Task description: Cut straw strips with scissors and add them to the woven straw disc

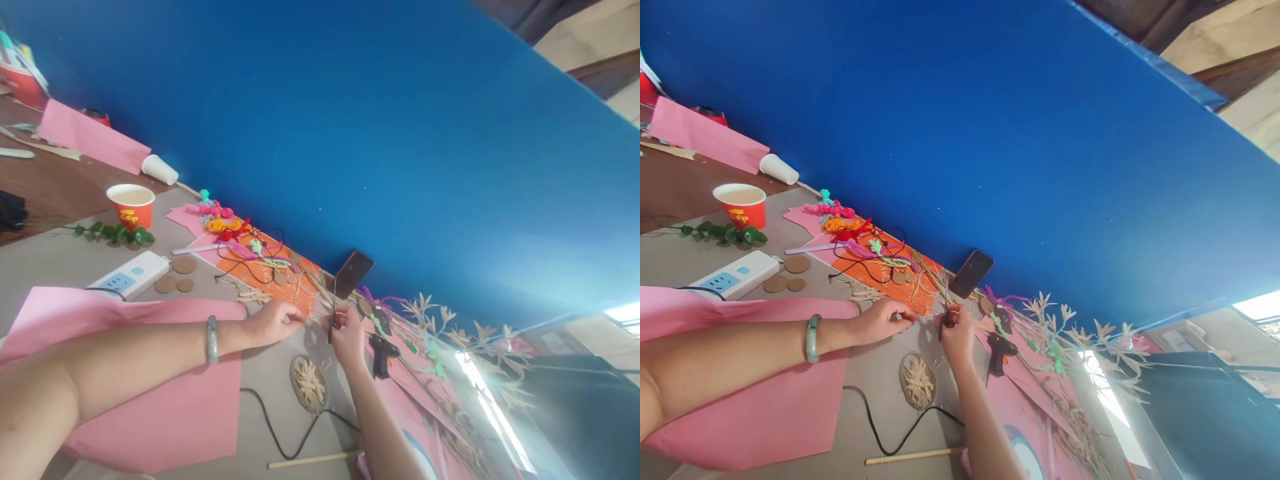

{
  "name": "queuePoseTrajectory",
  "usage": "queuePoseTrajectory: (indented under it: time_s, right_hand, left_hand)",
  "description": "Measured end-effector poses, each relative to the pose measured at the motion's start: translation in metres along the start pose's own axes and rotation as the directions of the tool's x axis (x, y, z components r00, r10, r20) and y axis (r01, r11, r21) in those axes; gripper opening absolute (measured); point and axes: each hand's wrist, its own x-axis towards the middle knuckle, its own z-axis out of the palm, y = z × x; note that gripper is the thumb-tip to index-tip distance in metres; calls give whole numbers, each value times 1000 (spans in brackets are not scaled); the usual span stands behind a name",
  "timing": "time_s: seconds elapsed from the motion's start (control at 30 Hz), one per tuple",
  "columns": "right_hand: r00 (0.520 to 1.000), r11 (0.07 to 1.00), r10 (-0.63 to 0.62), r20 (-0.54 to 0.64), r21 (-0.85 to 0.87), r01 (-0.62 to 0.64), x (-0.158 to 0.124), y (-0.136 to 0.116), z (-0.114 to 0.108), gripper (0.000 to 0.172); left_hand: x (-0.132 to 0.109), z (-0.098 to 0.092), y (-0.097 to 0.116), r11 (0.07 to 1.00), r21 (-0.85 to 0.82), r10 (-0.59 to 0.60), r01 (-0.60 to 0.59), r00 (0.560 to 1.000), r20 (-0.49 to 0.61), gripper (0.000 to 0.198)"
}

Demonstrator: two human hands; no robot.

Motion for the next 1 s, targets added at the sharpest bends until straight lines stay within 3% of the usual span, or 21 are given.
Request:
queuePoseTrajectory:
  time_s: [0.13,0.37,0.5,1.0]
  right_hand:
    - [993,995,-88,-74,44,91,-21,-21,1,31]
    - [978,978,-203,-43,-65,200,-42,-42,5,23]
    - [977,973,-211,-39,-102,207,-47,-45,4,22]
    - [992,981,-27,125,192,2,-46,-44,-5,27]
  left_hand:
    - [1,2,1,971,-205,-103,123,989,109,32]
    - [1,2,6,880,-419,-155,222,970,187,25]
    - [1,3,8,869,-428,-192,250,966,176,20]
    - [-1,-2,12,912,-358,-150,200,975,162,21]
